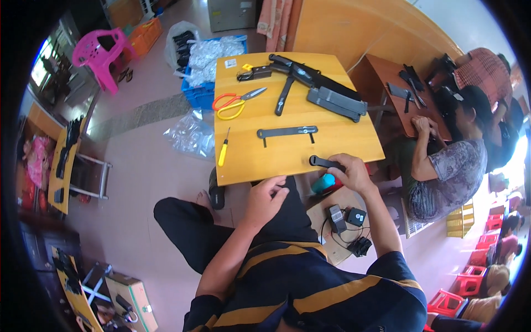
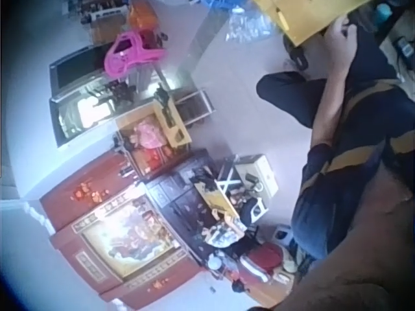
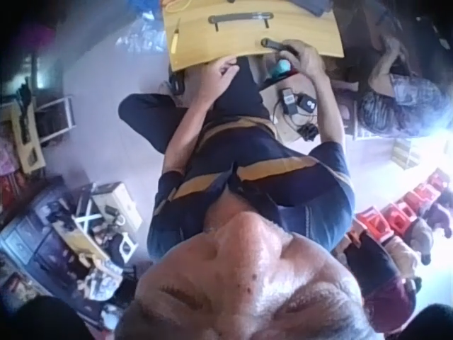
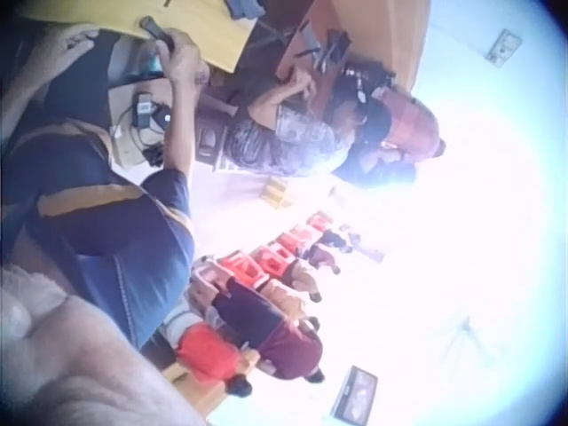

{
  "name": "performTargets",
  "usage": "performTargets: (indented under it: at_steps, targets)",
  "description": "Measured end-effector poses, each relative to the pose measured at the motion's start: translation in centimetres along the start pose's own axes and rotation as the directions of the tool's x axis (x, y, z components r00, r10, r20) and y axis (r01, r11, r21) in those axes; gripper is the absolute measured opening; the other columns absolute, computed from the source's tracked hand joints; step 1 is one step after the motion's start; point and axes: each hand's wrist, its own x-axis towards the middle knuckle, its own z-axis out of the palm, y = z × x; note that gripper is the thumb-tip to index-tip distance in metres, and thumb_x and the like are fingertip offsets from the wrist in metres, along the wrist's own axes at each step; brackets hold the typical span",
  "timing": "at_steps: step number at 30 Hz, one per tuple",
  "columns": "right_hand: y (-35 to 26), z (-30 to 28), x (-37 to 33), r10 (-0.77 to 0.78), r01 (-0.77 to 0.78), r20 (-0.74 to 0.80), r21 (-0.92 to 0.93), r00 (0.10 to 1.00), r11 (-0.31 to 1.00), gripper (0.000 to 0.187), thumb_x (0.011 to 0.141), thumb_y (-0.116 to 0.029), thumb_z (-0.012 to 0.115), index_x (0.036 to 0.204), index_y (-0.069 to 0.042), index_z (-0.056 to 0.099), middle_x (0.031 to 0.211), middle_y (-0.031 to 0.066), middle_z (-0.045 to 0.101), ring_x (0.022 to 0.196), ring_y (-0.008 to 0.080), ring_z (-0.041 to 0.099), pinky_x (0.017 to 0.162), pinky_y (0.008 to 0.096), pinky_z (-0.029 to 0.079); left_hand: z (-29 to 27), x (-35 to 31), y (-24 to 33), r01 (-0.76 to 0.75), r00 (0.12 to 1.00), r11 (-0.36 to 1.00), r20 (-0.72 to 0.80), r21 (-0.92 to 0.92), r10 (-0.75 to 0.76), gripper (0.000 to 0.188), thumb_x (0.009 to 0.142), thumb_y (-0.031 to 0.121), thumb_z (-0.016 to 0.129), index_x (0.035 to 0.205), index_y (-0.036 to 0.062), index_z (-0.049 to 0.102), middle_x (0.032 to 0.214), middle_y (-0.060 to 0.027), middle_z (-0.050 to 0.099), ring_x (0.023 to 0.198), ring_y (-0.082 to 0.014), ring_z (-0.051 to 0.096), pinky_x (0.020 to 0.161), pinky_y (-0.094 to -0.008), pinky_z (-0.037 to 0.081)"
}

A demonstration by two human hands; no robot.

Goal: Assembling plastic and metal components for zipper manufacturing on a workbench.

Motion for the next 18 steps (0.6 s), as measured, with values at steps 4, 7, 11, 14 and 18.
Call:
performTargets:
  at_steps: [4, 7, 11, 14, 18]
  targets:
    - [-6.3, 2.5, -1.2, -0.079, 0.088, -0.068, 0.131, 0.994, 0.987, 0.027, 0.087, -0.014, 0.079, 0.112, -0.004, 0.073, 0.098, 0.0157, 0.074, 0.091, 0.0328, 0.073, 0.079, 0.0379, 0.057, 0.9, 0.0, 0.8, 0.141, 0.99, 0.955, 0.01, -0.262, -0.143, 0.027, 0.098, 0.003, 0.069, 0.124, -0.004, 0.069, 0.105, -0.0092, 0.075, 0.092, -0.0106, 0.071, 0.081, -0.0247, 0.057]
    - [-8.4, 4.9, -1.7, -0.087, 0.103, -0.077, 0.241, 0.993, 0.965, 0.028, 0.087, -0.013, 0.08, 0.112, -0.003, 0.073, 0.098, 0.0149, 0.074, 0.089, 0.0311, 0.074, 0.077, 0.0361, 0.057, 0.3, -0.5, 0.3, 0.129, 0.99, 0.938, -0.019, -0.32, -0.143, 0.017, 0.099, 0.002, 0.068, 0.115, -0.0027, 0.07, 0.094, -0.0021, 0.072, 0.083, -0.0077, 0.067, 0.076, -0.0226, 0.054]
    - [-9.1, 7.3, -2.4, 0.028, -0.003, -0.059, 0.389, 0.998, 0.921, 0.029, 0.087, -0.008, 0.082, 0.113, -0.002, 0.071, 0.096, 0.0117, 0.075, 0.085, 0.0217, 0.073, 0.073, 0.0324, 0.057, -0.7, -0.7, 2.4, 0.129, 0.988, 0.929, -0.041, -0.346, -0.152, 0.006, 0.096, 0.001, 0.069, 0.102, -0.0015, 0.07, 0.084, -0.0002, 0.071, 0.074, -0.0057, 0.064, 0.069, -0.0221, 0.051]
    - [-9.9, 8.9, -3.1, 0.144, -0.14, 0.048, 0.647, 0.988, 0.75, 0.028, 0.09, -0.005, 0.08, 0.115, -0.001, 0.068, 0.096, 0.0069, 0.074, 0.086, 0.0125, 0.07, 0.074, 0.0279, 0.056, -1.7, -0.5, 1.9, 0.15, 0.985, 0.955, -0.043, -0.257, -0.166, 0.004, 0.094, 0.001, 0.069, 0.097, -0.0016, 0.069, 0.082, -0.0017, 0.071, 0.073, -0.0057, 0.064, 0.067, -0.0219, 0.05]
    - [-10.3, 10.2, -3.1, 0.172, -0.29, 0.251, 0.92, 0.953, 0.265, 0.031, 0.093, -0.004, 0.08, 0.118, -0.003, 0.061, 0.094, -0.0008, 0.068, 0.084, 0.0046, 0.063, 0.076, 0.0215, 0.052, -2.2, 1.0, 1.2, 0.264, 0.963, 0.879, 0.051, -0.396, -0.266, 0.008, 0.096, 0.004, 0.065, 0.095, -0.0024, 0.069, 0.082, -0.0045, 0.071, 0.071, -0.0085, 0.066, 0.065, -0.0234, 0.051]
